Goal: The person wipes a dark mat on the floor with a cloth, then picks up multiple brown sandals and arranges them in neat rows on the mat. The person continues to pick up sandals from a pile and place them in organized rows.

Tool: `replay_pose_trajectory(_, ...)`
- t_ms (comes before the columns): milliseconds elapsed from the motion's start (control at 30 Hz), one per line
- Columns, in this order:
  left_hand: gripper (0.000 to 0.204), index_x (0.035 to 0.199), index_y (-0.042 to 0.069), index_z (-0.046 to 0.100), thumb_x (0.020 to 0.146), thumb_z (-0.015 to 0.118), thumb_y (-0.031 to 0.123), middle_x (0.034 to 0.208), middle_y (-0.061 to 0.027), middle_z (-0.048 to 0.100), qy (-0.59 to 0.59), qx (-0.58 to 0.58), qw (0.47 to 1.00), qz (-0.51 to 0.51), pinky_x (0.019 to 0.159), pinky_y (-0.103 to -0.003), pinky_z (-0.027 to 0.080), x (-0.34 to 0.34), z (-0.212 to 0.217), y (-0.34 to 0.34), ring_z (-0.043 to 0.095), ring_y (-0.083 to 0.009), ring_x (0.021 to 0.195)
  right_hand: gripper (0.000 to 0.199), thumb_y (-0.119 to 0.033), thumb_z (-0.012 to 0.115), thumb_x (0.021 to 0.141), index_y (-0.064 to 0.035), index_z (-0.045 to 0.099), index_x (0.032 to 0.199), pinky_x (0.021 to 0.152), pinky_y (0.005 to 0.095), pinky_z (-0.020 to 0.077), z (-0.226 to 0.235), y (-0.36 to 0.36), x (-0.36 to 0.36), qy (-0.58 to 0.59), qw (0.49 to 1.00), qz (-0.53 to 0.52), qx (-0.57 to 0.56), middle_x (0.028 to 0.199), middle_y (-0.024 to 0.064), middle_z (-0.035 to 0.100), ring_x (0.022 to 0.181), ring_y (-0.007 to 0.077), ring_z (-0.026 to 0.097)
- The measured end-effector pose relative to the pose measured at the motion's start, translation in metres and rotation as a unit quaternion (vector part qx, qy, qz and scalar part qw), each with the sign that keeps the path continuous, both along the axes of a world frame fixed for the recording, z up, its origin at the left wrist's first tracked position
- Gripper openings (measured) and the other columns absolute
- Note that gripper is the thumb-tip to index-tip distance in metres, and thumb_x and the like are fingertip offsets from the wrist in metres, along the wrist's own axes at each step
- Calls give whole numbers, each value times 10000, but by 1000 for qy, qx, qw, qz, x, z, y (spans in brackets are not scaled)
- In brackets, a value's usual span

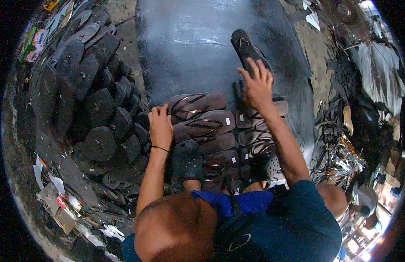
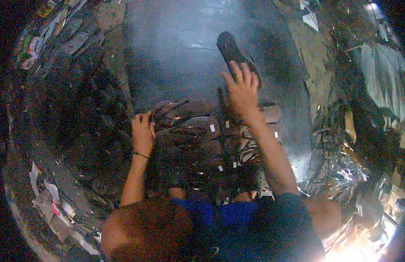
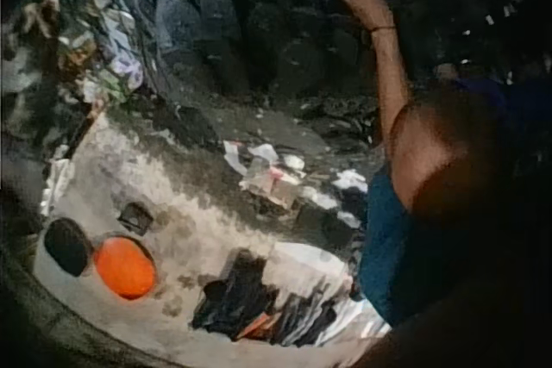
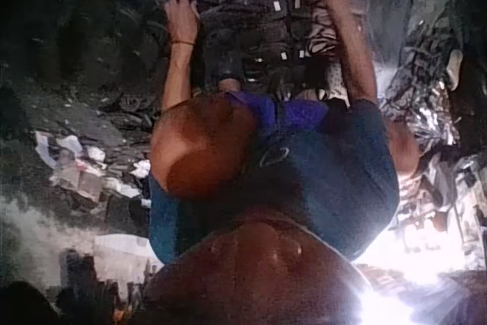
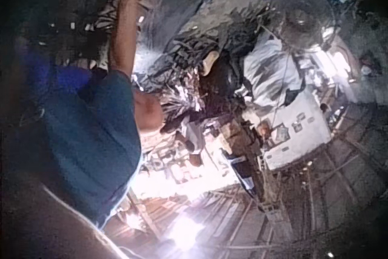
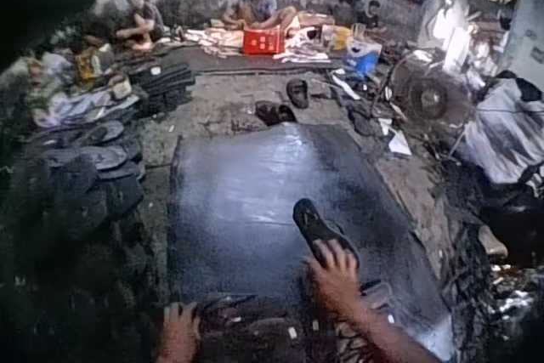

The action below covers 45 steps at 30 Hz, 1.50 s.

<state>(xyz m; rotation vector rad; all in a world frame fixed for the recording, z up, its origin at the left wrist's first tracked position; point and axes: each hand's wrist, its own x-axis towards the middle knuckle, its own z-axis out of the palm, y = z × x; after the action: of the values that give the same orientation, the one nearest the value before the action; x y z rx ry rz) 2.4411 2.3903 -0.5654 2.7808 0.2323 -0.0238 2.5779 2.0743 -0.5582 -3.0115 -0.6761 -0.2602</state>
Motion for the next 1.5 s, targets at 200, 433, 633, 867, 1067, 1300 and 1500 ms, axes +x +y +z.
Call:
replay_pose_trajectory(200, 417, 1313, 8, 560, 896, 574, 12, 1346, -230, 537, -55, -5, 998, -10, 1080, -467, 413, -23, -18, -10, 509, -416, 1219, 584, -146, 537, 935, -162, 422, 1507, 1182, 511, 286, -30, -93, 37, -38, 985, 107, -127, 1579, 95, 381, 1478, 342, 309)
replay_pose_trajectory(433, 390, 1324, -35, 551, 976, 597, 134, 1310, -232, 586, -185, -360, 899, 170, 1008, -393, 471, 30, 37, -3, 577, -337, 1198, 469, -320, 599, 1016, -1, 539, 1356, 874, 314, 537, 67, 7, 32, 273, 780, -60, 560, 1104, 123, 688, 1024, 199, 662)
replay_pose_trajectory(633, 591, 1282, -51, 602, 877, 754, 351, 1141, -216, 689, -32, -319, 923, 212, 887, -377, 532, 78, 23, 27, 691, -298, 1009, 551, -284, 738, 922, 2, 534, 1347, 799, 361, 588, 1, 60, 33, 437, 684, -95, 577, 1085, 89, 691, 933, 187, 688)
replay_pose_trajectory(867, 581, 1171, -20, 677, 786, 808, 396, 1021, -254, 678, -22, -102, 977, 186, 839, -481, 519, 75, -25, 23, 658, -400, 946, 534, -318, 839, 817, 49, 647, 1154, 762, 355, 562, -65, 63, 29, 233, 868, -201, 391, 1071, 155, 698, 900, 241, 698)
replay_pose_trajectory(1067, 542, 1125, -2, 656, 789, 791, 402, 1230, -252, 557, -2, -14, 988, 151, 888, -481, 514, 77, -30, 21, 572, -440, 1087, 494, -352, 847, 784, 45, 661, 1014, 853, 429, 496, -64, 75, 15, 54, 951, -102, 288, 974, 203, 621, 964, 384, 602)
replay_pose_trajectory(1300, 426, 1226, 16, 585, 859, 704, 198, 1214, -238, 570, -106, -93, 989, -36, 986, -482, 476, 64, 67, -35, 579, -387, 1083, 493, -338, 791, 832, 12, 614, 1132, 910, 493, 473, -42, 50, 25, 74, 962, -194, 179, 1185, 258, 547, 1077, 425, 554)
replay_pose_trajectory(1500, 406, 1185, 40, 611, 878, 692, 293, 1097, -155, 624, -387, 160, 905, 74, 929, -450, 436, 63, 222, 139, 553, -354, 1040, 401, -298, 752, 879, -9, 628, 1127, 839, 448, 525, 43, 156, 16, 112, 904, 55, 410, 1085, 189, 636, 1011, 365, 623)
